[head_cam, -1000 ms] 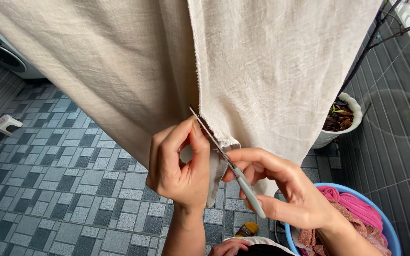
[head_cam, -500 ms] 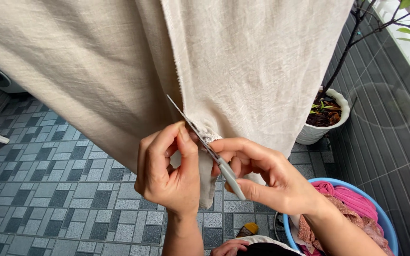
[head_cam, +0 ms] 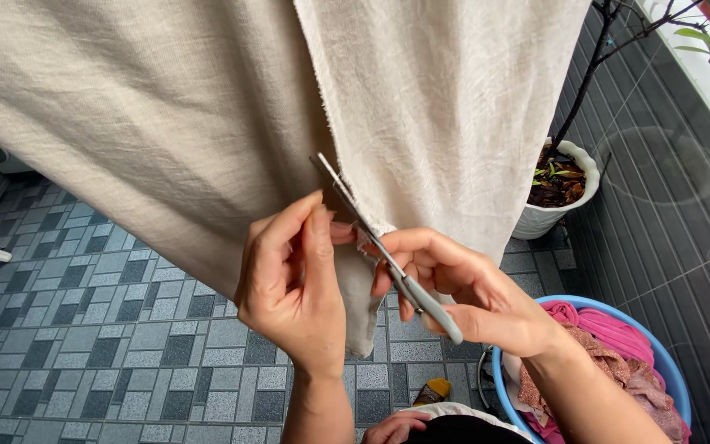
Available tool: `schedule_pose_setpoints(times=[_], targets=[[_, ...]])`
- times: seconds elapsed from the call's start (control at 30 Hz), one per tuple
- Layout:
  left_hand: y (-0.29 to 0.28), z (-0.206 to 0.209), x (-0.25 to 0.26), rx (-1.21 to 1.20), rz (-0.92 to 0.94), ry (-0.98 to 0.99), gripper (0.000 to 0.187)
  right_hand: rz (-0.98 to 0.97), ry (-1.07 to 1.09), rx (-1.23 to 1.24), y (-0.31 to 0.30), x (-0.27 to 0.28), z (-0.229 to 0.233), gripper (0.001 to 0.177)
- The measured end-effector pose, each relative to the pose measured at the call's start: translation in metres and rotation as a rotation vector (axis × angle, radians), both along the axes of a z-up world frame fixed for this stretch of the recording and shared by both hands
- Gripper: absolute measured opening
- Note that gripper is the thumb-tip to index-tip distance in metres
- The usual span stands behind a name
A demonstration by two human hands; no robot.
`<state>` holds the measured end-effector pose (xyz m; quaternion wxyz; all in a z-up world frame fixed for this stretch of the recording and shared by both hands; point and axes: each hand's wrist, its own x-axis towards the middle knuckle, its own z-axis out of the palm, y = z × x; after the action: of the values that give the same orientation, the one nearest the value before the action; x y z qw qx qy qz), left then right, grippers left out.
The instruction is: Hanging washed clothes on a balcony drying rack using hangers and trimming loose threads from trousers with scissors.
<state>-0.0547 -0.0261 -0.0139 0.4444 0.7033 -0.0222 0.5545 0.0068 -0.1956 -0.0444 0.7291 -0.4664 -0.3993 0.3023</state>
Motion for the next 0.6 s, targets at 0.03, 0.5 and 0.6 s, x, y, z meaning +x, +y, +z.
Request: schedule_pose_setpoints(times=[0.03,0.5,0.6], targets=[[0.000,0.001,0.001,-0.025,-0.049,0.016,0.020,-0.002,0.028,0.005,0.000,-0.001,0.001,0.080],[-0.002,0.014,0.028,0.097,-0.038,0.100,0.029,-0.090,0.128,0.183,-0.016,0.001,-0.024,0.089],[-0.001,0.015,0.029,0.156,-0.023,0.080,0.021,-0.107,0.135,0.176,-0.016,0.002,-0.025,0.090]])
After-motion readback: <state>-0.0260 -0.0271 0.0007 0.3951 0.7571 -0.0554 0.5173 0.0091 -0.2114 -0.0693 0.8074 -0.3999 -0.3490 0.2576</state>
